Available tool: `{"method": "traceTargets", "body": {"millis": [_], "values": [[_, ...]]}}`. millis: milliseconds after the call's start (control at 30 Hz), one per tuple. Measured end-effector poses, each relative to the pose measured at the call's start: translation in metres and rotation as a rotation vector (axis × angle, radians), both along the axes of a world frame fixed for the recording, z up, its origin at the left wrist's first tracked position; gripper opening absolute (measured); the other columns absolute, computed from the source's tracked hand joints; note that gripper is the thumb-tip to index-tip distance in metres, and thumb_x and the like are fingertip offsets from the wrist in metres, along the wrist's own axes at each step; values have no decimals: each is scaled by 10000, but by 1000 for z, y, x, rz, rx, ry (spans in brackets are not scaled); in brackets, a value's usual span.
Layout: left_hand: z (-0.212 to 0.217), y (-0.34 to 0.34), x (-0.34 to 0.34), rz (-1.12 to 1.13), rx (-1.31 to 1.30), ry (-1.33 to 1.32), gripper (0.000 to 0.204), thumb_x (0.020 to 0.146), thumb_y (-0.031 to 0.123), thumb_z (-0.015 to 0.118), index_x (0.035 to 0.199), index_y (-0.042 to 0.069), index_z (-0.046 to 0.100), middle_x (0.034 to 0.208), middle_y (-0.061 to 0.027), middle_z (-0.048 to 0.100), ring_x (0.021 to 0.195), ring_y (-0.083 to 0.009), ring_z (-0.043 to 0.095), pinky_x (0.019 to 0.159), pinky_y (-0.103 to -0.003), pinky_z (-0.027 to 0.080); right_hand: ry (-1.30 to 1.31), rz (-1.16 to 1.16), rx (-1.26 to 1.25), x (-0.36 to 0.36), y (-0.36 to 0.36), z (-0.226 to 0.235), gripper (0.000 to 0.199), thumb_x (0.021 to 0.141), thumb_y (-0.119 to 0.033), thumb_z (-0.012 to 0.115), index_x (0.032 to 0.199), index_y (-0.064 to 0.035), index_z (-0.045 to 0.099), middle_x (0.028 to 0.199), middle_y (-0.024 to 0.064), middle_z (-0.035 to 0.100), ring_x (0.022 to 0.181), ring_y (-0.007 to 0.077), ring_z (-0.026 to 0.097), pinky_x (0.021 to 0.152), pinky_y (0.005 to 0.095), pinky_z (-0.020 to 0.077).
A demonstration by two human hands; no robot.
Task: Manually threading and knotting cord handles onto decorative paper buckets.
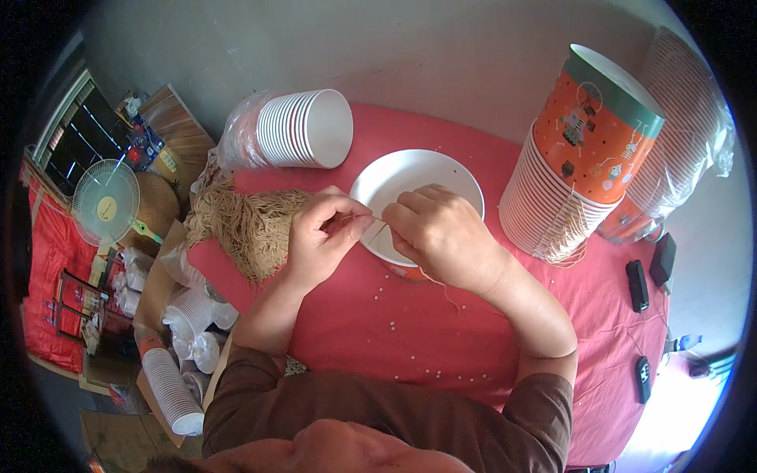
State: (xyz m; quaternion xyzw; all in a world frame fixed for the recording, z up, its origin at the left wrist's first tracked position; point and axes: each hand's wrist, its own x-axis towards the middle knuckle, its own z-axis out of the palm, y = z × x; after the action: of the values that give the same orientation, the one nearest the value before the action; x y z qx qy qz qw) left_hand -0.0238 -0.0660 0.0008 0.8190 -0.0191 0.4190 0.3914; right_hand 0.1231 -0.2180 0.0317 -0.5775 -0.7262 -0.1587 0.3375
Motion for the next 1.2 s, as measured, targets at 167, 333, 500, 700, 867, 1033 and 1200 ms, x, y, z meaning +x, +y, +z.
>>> {"method": "traceTargets", "body": {"millis": [167,333,500,700,867,1033,1200], "values": [[-2,4,2,-14,-16,13,88,833,-8,738,857,15,657,776,-26,589,643,-90,535,552,-246,417,-24,1,-53,2,-2,3,206,691,-2,714,872,-25,620,743,93,592,723,309,608,651,419,506],[-5,7,3,-9,5,-3,84,847,5,729,857,10,646,780,-25,591,645,-85,536,558,-239,420,-31,42,-90,6,-3,6,204,709,-37,697,895,-35,612,771,104,610,733,312,618,675,425,508],[-2,12,-2,-171,-279,120,73,852,41,722,868,14,656,807,-14,606,676,-70,552,589,-224,433,-8,40,-50,7,-3,9,214,720,-36,706,908,-27,604,799,109,626,761,317,634,690,424,513],[3,13,-5,-263,-197,57,87,826,68,739,878,41,674,910,-34,653,838,-117,617,728,-277,488,-26,109,-2,3,-5,11,209,728,-23,727,895,-13,602,781,108,596,745,318,623,653,424,512],[8,-1,-7,-142,105,44,136,777,71,778,876,61,685,911,-44,673,932,-223,610,842,-367,480,-86,126,18,-5,-9,12,227,724,-38,739,912,-22,612,799,106,597,776,328,638,688,430,528],[8,-5,-5,-142,159,13,143,748,41,773,837,58,663,854,-31,668,878,-223,618,832,-380,469,-152,103,18,-10,-13,14,259,714,-47,747,938,-23,619,819,105,610,810,329,652,750,430,551],[6,-5,-5,-142,140,-31,108,756,46,739,810,65,647,840,-27,660,854,-216,619,846,-375,453,-154,94,0,-11,-14,16,267,711,-49,747,948,-23,625,818,102,612,808,324,653,763,429,548]]}}
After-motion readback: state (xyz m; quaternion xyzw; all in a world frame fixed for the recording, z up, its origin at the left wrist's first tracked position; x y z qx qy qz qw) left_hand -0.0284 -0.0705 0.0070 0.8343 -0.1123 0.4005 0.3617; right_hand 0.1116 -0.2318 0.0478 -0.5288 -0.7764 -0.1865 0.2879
